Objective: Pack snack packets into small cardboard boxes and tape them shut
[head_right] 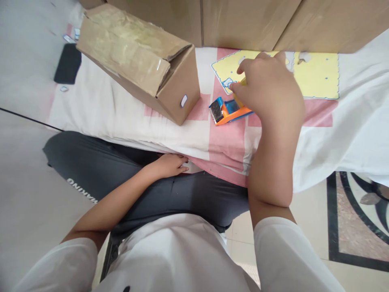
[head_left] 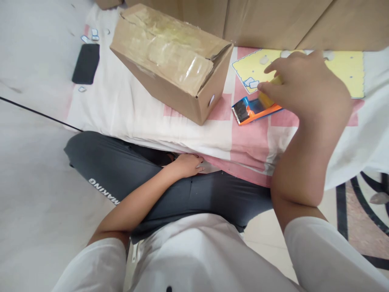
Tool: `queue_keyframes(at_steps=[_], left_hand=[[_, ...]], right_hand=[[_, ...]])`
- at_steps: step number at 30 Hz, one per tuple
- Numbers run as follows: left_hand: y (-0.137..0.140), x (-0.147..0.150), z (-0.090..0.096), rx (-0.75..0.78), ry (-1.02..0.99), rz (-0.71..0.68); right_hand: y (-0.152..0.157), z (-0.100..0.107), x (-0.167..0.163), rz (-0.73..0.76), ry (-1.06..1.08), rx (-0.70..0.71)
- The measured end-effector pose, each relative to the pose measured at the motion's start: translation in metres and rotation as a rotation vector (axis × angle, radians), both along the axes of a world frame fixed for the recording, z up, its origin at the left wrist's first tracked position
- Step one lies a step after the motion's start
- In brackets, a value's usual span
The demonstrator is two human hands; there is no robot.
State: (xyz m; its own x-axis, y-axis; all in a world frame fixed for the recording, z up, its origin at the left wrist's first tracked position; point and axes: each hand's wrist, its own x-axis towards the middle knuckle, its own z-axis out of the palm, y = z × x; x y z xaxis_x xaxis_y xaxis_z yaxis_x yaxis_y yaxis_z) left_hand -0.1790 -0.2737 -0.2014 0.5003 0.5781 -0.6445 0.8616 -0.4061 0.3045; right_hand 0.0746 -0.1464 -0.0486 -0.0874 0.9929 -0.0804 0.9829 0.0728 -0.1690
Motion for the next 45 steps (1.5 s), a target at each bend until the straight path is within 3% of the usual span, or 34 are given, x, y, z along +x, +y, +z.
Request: queue_keyframes(at_steps=[18,39,45], left_hand=[[0.0,-0.001,-0.002,0.005,0.004,0.002],[0.0,0.0,0.0,-0.006,-0.019,0.016],[0.0,0.0,-0.002,-0.01,-0.035,0.032]], right_hand=[[0.001,-0.001,0.0,0.007,0.016,-0.006],[0.008,-0.014,0.005,0.019,0.132,0.104],[0.007,-0.008,0.001,-0.023,0.107,0.02]])
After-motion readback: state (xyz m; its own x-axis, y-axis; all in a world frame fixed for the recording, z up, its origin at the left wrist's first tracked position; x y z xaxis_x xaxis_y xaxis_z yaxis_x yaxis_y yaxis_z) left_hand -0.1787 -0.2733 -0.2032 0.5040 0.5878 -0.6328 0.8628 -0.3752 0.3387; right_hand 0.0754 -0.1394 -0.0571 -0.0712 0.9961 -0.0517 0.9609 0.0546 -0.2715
